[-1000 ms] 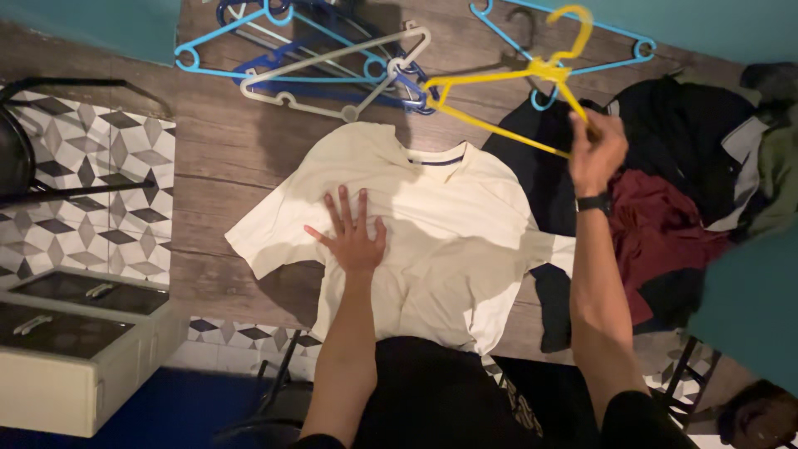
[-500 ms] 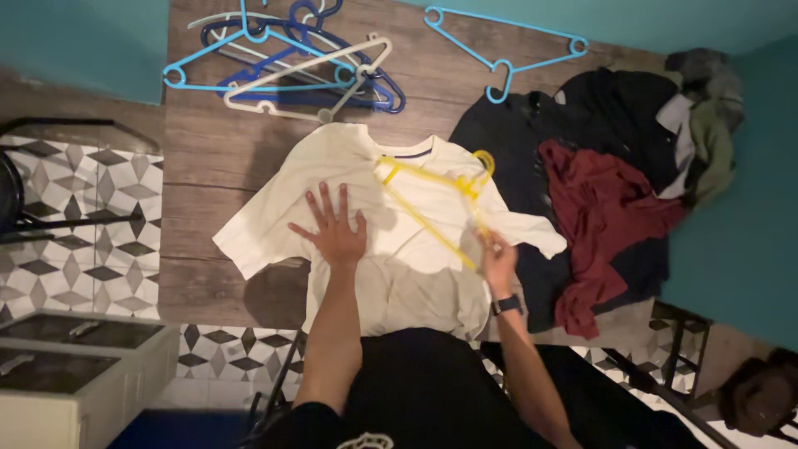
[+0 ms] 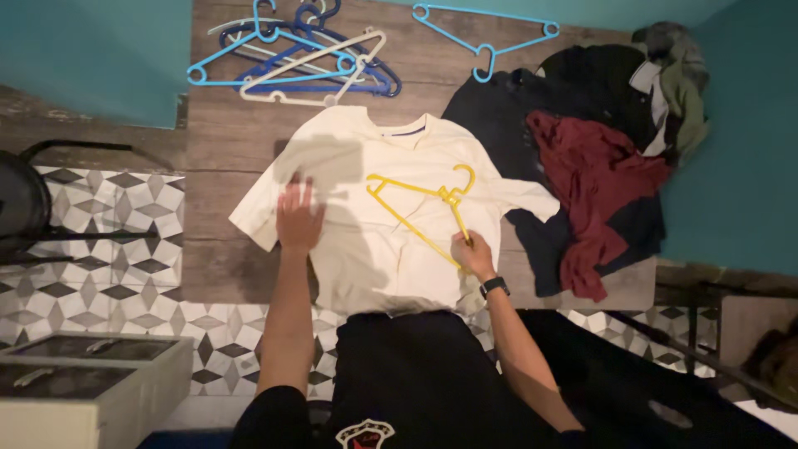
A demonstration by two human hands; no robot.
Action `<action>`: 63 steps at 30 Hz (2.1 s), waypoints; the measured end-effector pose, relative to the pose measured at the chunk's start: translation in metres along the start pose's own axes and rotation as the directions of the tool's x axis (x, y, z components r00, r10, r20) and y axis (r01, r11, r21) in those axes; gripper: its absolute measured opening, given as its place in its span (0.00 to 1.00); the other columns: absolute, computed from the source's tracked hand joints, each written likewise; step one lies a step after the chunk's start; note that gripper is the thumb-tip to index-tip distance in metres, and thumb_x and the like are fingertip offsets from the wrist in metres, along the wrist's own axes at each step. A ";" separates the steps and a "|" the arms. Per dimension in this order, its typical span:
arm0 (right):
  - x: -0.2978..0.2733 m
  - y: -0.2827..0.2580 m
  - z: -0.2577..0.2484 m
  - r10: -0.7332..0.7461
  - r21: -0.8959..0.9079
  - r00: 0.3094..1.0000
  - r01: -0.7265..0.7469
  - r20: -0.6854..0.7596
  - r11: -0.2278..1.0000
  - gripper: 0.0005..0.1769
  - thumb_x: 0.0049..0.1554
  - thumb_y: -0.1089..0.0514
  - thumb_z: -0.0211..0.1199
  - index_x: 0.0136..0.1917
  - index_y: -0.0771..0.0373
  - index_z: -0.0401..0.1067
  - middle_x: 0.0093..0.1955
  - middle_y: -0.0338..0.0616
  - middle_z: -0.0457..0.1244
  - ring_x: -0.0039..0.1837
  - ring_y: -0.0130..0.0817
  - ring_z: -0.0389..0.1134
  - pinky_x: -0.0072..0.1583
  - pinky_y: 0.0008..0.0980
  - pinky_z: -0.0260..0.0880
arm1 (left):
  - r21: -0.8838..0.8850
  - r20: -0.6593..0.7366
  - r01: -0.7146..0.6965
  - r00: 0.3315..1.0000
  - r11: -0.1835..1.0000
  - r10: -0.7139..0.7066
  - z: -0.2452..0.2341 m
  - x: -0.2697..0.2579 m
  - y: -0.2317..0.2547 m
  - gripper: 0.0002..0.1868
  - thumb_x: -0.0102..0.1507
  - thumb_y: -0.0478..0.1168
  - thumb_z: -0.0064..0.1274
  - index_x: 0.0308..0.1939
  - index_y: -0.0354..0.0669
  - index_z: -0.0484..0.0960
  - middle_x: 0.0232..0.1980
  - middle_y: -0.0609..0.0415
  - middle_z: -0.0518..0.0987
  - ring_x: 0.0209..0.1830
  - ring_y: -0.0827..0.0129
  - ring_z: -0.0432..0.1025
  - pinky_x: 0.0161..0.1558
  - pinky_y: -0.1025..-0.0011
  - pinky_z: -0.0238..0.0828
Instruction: The person smooths and folds a white t-shirt, places it on a yellow hanger, and hangs it on a clothing rack. They repeat the process with a black t-shirt using a blue hanger, and then with a maroon t-shirt using a white hanger. The shirts are hung on a metal clothing rack in a room with patterned flooring.
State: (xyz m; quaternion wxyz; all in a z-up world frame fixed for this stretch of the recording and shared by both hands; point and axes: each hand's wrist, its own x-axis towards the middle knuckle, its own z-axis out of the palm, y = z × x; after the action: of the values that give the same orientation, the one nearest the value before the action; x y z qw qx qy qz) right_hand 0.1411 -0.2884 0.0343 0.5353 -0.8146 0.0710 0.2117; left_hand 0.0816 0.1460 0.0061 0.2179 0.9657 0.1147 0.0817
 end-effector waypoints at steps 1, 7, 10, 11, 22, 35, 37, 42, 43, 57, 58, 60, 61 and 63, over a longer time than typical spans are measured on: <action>0.001 -0.003 0.000 -0.042 -0.021 0.999 0.043 0.006 0.999 0.11 0.59 0.54 0.61 0.50 0.62 0.76 0.40 0.38 0.69 0.41 0.24 0.67 0.44 0.27 0.68 | -0.068 -0.014 0.018 1.000 0.997 -0.019 -0.007 -0.006 -0.009 0.39 0.68 0.57 0.43 0.82 0.48 0.58 0.85 0.45 0.54 0.85 0.51 0.47 0.79 0.44 0.40; -0.001 -0.008 0.006 -0.022 -0.135 0.998 0.013 -0.065 0.991 0.10 0.55 0.54 0.67 0.45 0.62 0.74 0.39 0.38 0.68 0.42 0.24 0.67 0.46 0.28 0.69 | 0.062 -0.251 0.261 0.938 0.963 -0.238 -0.001 -0.040 0.058 0.39 0.67 0.51 0.48 0.79 0.36 0.61 0.82 0.38 0.54 0.84 0.45 0.45 0.75 0.35 0.34; 0.000 -0.006 0.010 0.046 -0.226 0.992 -0.073 -0.120 0.971 0.14 0.52 0.53 0.72 0.45 0.63 0.72 0.38 0.39 0.66 0.41 0.26 0.65 0.46 0.29 0.68 | 0.123 0.050 0.156 0.985 0.980 -0.163 -0.007 -0.073 0.104 0.39 0.64 0.54 0.49 0.77 0.45 0.61 0.82 0.44 0.54 0.83 0.47 0.44 0.74 0.32 0.33; 0.001 -0.005 0.012 0.065 -0.284 0.987 -0.106 -0.149 0.953 0.16 0.51 0.53 0.74 0.45 0.63 0.72 0.38 0.39 0.65 0.41 0.27 0.65 0.47 0.29 0.68 | 0.134 0.054 0.068 0.996 0.989 -0.076 -0.011 -0.087 0.112 0.39 0.65 0.55 0.48 0.78 0.47 0.60 0.83 0.43 0.53 0.83 0.46 0.44 0.73 0.31 0.33; -0.006 -0.005 0.014 -0.043 -0.109 0.988 0.027 -0.148 0.994 0.12 0.53 0.56 0.72 0.46 0.62 0.73 0.40 0.36 0.66 0.44 0.24 0.66 0.50 0.26 0.69 | 0.280 0.073 0.148 0.982 0.949 -0.175 -0.040 -0.101 0.029 0.37 0.68 0.53 0.46 0.80 0.51 0.58 0.84 0.48 0.52 0.84 0.53 0.45 0.71 0.30 0.17; -0.003 -0.012 0.004 0.065 -0.107 0.998 -0.067 -0.025 0.992 0.20 0.56 0.49 0.73 0.50 0.65 0.72 0.41 0.40 0.64 0.43 0.28 0.64 0.48 0.31 0.69 | 0.076 0.174 -0.002 0.985 0.997 -0.012 0.014 -0.087 0.115 0.48 0.64 0.58 0.50 0.82 0.43 0.51 0.85 0.42 0.42 0.85 0.44 0.37 0.77 0.40 0.30; 0.004 -0.016 -0.005 0.089 -0.271 0.996 -0.091 -0.018 0.958 0.23 0.54 0.45 0.74 0.52 0.63 0.72 0.41 0.43 0.67 0.44 0.32 0.67 0.49 0.33 0.69 | 0.107 0.178 -0.007 0.984 0.994 -0.013 0.021 -0.084 0.112 0.48 0.65 0.60 0.49 0.82 0.44 0.49 0.85 0.43 0.41 0.85 0.46 0.35 0.77 0.40 0.29; 0.028 -0.029 -0.021 -0.162 -0.498 0.987 0.143 0.005 0.855 0.33 0.52 0.41 0.74 0.59 0.66 0.68 0.46 0.49 0.69 0.48 0.44 0.72 0.51 0.39 0.71 | 0.084 0.159 0.010 0.987 0.996 -0.023 0.038 -0.088 0.101 0.48 0.65 0.63 0.47 0.83 0.51 0.46 0.86 0.48 0.40 0.86 0.50 0.32 0.78 0.40 0.26; 0.032 -0.031 -0.020 -0.264 -0.510 0.965 0.223 -0.007 0.831 0.33 0.51 0.42 0.73 0.59 0.66 0.69 0.48 0.50 0.69 0.49 0.45 0.72 0.52 0.40 0.71 | 0.095 0.138 -0.004 0.990 0.995 -0.009 0.039 -0.087 0.099 0.48 0.65 0.64 0.46 0.83 0.51 0.46 0.86 0.48 0.40 0.86 0.50 0.32 0.77 0.39 0.26; 0.075 -0.046 -0.001 -0.004 -0.116 0.998 0.011 0.057 0.993 0.19 0.58 0.47 0.68 0.54 0.64 0.78 0.37 0.38 0.67 0.39 0.25 0.65 0.42 0.29 0.65 | 0.111 0.101 0.003 0.995 0.994 -0.014 0.040 -0.090 0.103 0.51 0.63 0.62 0.50 0.83 0.50 0.45 0.86 0.46 0.41 0.86 0.47 0.34 0.77 0.38 0.26; 0.077 -0.045 -0.004 -0.024 -0.110 0.998 0.030 0.062 0.993 0.18 0.59 0.48 0.68 0.54 0.64 0.78 0.36 0.37 0.66 0.38 0.24 0.64 0.42 0.28 0.64 | 0.084 0.120 0.023 0.992 0.996 -0.034 0.034 -0.087 0.108 0.51 0.62 0.60 0.52 0.82 0.48 0.47 0.85 0.44 0.43 0.85 0.45 0.35 0.76 0.37 0.26; 0.078 -0.041 -0.012 -0.095 -0.102 0.993 0.102 0.076 0.989 0.16 0.61 0.49 0.68 0.52 0.65 0.78 0.36 0.37 0.66 0.39 0.22 0.63 0.43 0.27 0.64 | 0.026 0.162 0.068 0.984 0.997 -0.071 0.020 -0.080 0.117 0.50 0.59 0.57 0.55 0.81 0.46 0.51 0.83 0.41 0.46 0.83 0.41 0.37 0.74 0.36 0.27; 0.076 -0.039 -0.017 -0.146 -0.100 0.986 0.154 0.085 0.983 0.16 0.63 0.50 0.68 0.50 0.67 0.78 0.37 0.37 0.65 0.40 0.22 0.62 0.44 0.27 0.64 | 0.032 0.165 0.115 0.979 0.993 -0.119 0.016 -0.076 0.124 0.49 0.58 0.54 0.55 0.79 0.45 0.54 0.82 0.41 0.49 0.82 0.42 0.39 0.74 0.36 0.28; 0.072 -0.046 -0.022 -0.221 -0.079 0.974 0.224 0.044 0.971 0.15 0.65 0.51 0.66 0.49 0.68 0.78 0.39 0.36 0.67 0.43 0.20 0.64 0.47 0.25 0.65 | 0.044 0.170 0.201 0.964 0.979 -0.206 0.011 -0.063 0.135 0.45 0.55 0.49 0.55 0.75 0.44 0.60 0.79 0.41 0.56 0.81 0.43 0.44 0.73 0.36 0.31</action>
State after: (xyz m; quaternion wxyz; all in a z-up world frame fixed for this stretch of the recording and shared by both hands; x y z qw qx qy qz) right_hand 0.2279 -0.2815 0.0500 0.5224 -0.8352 -0.0389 0.1673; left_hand 0.0483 0.0069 0.0491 0.2216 0.9551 0.1948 -0.0272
